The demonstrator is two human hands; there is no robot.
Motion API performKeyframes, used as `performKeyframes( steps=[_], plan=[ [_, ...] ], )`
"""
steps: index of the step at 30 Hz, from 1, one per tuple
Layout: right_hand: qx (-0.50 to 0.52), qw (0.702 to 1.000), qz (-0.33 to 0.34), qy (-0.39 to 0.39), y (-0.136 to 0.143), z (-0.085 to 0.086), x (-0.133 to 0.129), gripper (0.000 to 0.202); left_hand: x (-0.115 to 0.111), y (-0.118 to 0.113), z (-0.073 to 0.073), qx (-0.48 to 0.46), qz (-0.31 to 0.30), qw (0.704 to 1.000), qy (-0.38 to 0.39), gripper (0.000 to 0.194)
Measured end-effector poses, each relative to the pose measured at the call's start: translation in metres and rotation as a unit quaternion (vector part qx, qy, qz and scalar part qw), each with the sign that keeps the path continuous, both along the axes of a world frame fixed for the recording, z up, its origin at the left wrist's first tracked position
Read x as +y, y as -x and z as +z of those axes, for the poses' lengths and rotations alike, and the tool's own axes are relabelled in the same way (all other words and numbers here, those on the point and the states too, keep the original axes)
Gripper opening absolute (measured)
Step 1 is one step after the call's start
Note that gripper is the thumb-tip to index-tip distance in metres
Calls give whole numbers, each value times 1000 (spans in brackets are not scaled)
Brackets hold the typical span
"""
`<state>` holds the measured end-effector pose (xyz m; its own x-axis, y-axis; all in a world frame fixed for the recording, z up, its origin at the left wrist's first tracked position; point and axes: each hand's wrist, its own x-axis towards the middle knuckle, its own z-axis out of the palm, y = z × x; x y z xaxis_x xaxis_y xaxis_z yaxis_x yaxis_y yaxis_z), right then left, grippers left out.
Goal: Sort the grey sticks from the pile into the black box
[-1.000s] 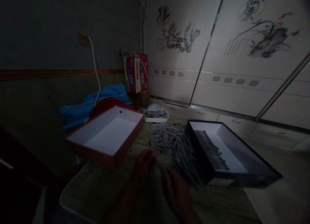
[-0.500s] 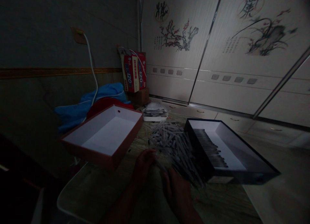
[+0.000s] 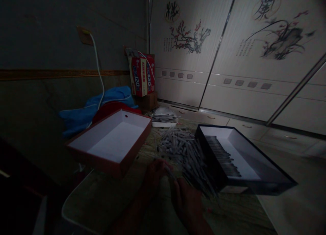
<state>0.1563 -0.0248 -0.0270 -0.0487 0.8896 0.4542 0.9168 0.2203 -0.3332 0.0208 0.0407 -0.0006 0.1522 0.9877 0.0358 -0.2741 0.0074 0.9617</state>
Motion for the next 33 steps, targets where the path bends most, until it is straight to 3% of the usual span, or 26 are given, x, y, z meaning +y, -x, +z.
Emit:
performKeyframes(
  steps=[4, 9, 11, 13, 15, 19, 24, 29, 33],
  plan=[
    [176, 981, 20, 77, 5, 4, 0, 36, -1, 0, 3, 18, 8, 1000, -12, 22],
    [410, 898, 33, 158, 4, 5, 6, 46, 4, -3, -8, -44, -4, 999, -4, 18],
    [466, 862, 44, 193, 2, 3, 10, 48, 6, -4, -12, -57, -10, 998, -1, 18],
    [485, 846, 61, 214, 0, 1, 13, 49, 7, -3, -14, -51, -18, 999, -3, 19],
    [470, 855, 67, 208, -3, 2, 14, 48, 6, -2, -13, -46, -18, 999, -1, 19],
    [385, 904, 64, 173, -11, 14, 10, 41, 6, -1, -9, -75, -35, 996, 22, 18],
    [364, 921, 27, 133, -44, 61, -7, 34, 10, -2, -12, -100, -46, 992, 68, 43],
    [339, 936, -40, 87, -126, 114, -12, 33, 11, -4, -16, -69, -39, 994, 82, 39],
    [134, 988, -59, 51, -209, 118, 10, 28, 10, -5, -13, -50, -31, 994, 91, 40]
  ],
)
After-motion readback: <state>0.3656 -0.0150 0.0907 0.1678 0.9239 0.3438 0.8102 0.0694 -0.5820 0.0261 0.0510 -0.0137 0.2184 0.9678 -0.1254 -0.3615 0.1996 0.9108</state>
